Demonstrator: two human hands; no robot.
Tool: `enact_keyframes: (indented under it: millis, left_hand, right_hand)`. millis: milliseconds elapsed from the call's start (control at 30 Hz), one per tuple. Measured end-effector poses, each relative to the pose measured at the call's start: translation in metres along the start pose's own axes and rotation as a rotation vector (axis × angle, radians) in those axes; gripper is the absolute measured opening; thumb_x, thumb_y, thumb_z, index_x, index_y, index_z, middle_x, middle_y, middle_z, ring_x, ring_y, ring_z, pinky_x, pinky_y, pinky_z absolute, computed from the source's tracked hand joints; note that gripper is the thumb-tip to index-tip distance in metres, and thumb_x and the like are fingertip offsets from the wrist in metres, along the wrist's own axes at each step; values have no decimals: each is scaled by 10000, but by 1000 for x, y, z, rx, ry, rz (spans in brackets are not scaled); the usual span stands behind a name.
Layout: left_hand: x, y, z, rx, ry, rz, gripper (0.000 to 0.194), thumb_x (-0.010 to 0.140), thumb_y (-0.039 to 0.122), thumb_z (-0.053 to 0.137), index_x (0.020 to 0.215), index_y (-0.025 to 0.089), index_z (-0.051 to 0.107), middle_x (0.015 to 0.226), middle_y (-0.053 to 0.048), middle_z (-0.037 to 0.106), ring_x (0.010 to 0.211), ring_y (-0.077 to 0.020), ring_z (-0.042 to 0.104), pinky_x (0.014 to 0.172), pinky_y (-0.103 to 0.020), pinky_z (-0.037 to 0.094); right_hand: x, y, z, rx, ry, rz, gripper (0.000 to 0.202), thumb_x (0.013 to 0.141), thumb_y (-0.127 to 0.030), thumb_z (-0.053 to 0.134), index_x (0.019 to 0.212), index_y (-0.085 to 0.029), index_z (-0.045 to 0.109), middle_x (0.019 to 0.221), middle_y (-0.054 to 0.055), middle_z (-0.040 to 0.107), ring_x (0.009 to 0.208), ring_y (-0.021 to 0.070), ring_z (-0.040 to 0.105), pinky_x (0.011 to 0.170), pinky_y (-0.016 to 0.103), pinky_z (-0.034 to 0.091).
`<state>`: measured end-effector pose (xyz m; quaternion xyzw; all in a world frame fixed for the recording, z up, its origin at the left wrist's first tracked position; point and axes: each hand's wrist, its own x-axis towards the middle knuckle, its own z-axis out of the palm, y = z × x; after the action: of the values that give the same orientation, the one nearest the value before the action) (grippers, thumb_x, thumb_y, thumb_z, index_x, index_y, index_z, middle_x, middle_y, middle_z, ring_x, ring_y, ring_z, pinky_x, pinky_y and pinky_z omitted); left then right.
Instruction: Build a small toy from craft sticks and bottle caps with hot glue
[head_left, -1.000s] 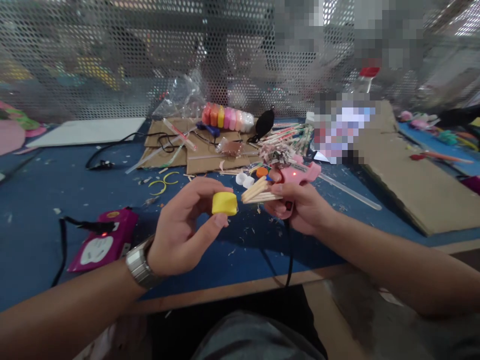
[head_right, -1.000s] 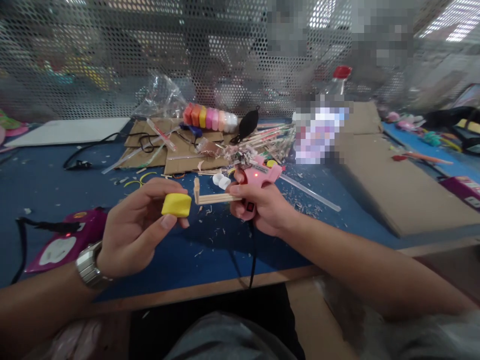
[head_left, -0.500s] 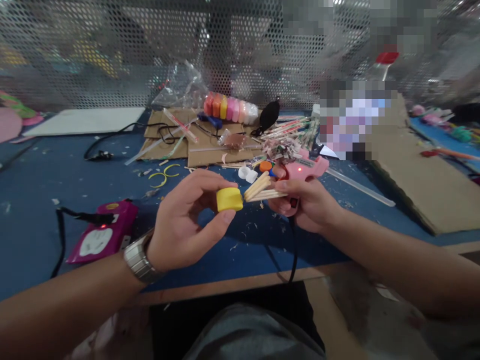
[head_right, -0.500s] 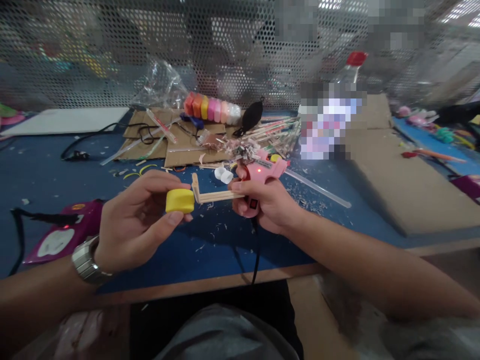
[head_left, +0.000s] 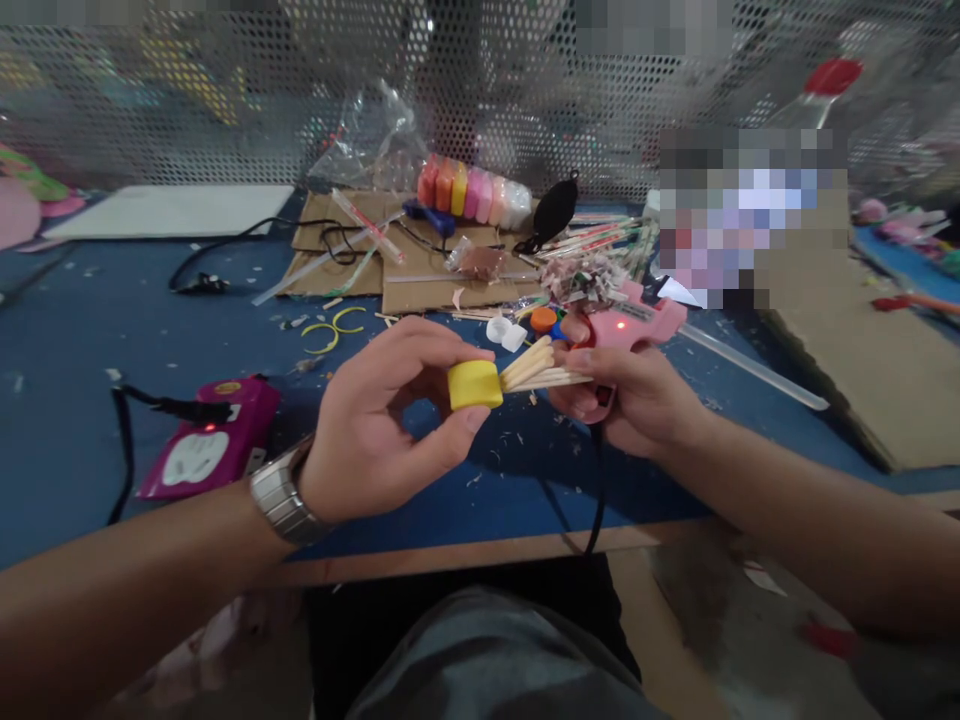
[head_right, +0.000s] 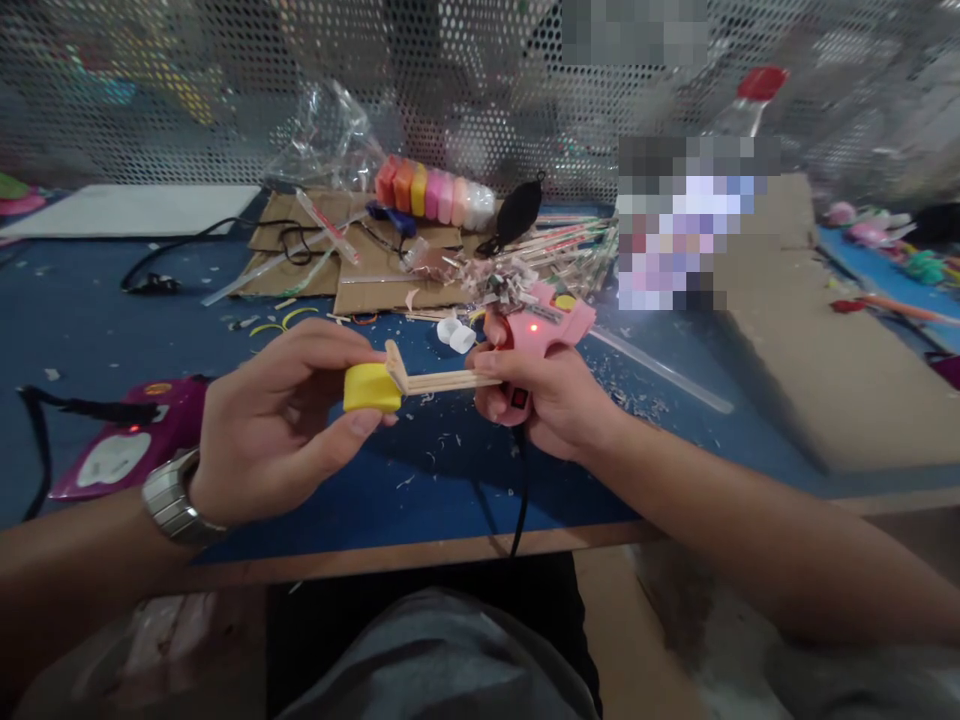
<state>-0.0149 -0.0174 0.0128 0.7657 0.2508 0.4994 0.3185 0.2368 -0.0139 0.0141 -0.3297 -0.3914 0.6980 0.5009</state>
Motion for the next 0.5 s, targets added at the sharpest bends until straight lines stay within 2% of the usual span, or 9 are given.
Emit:
enact_keyframes:
  millis: [33,100,233,500]
  left_hand:
    - [0,1,0,3,-9,-71,315,937,176,837,1237,268,806,1177,-79,699,933,-205,726,701,-333,717]
    - [0,4,0,-8,3,-126,277,935,213,848,1205,271,824,1181,-85,705,914,-215,740,695,-352,726]
    - [1,10,3,-14,34,-186,235,923,267,868,1157,264,847,1170,-92,735,858,-219,761,710,-384,745]
    - [0,9,4,-3,36,-179,254,923,234,878,1173,267,846,1184,-76,733,911,-210,779,741,-353,757]
  right_hand:
    - [0,-1,1,-9,5,3,369,764,-208,879,901,-251,539,615,-98,563,440,72,417,459,253,248]
    - [-1,-2,2,-26,13,12,389,759,-221,894,901,-256,534,616,-98,555,444,75,415,464,260,243]
    - [-1,-4,3,-31,19,21,426,738,-243,922,898,-259,527,627,-98,552,449,72,410,468,262,242]
    - [-1,-5,6,-10,18,31,415,722,-238,921,872,-253,535,596,-94,544,438,74,402,449,262,219]
